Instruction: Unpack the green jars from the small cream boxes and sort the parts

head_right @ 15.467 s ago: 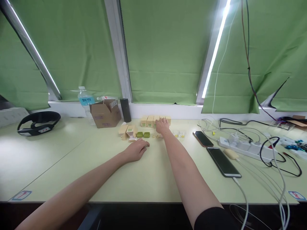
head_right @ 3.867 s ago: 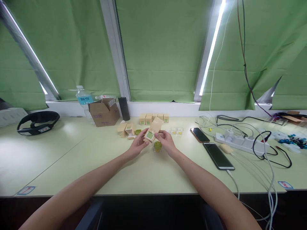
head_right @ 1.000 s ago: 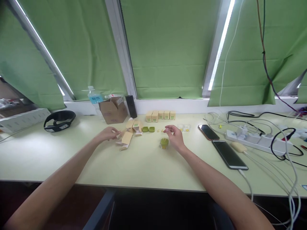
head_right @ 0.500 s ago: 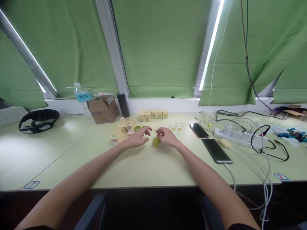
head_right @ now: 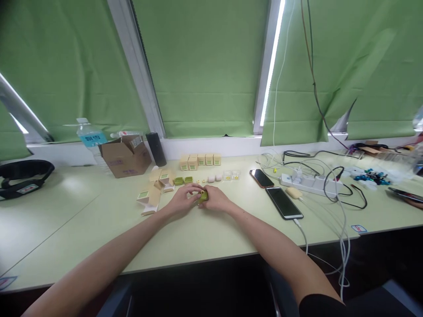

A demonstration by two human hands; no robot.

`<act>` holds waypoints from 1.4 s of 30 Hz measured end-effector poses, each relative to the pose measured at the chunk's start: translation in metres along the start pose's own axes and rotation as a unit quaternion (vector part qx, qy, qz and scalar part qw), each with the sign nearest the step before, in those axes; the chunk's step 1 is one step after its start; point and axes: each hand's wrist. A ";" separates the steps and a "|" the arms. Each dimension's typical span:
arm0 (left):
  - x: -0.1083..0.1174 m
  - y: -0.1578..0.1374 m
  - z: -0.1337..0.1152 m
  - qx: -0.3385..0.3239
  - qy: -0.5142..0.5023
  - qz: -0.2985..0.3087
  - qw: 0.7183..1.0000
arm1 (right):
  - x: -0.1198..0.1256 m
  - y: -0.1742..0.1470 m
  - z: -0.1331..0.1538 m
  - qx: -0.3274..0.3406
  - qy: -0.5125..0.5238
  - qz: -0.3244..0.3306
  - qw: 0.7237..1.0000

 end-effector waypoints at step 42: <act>0.003 0.016 0.023 0.269 -0.285 -0.292 0.872 | 0.073 0.025 -0.045 -0.134 -0.308 -0.161 0.928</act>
Point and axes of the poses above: each hand's wrist, its own y-axis towards the middle knuckle, its own x-axis out of the back of the hand, z = x × y, and after that the axes turned 15 degrees about -x, right-handed
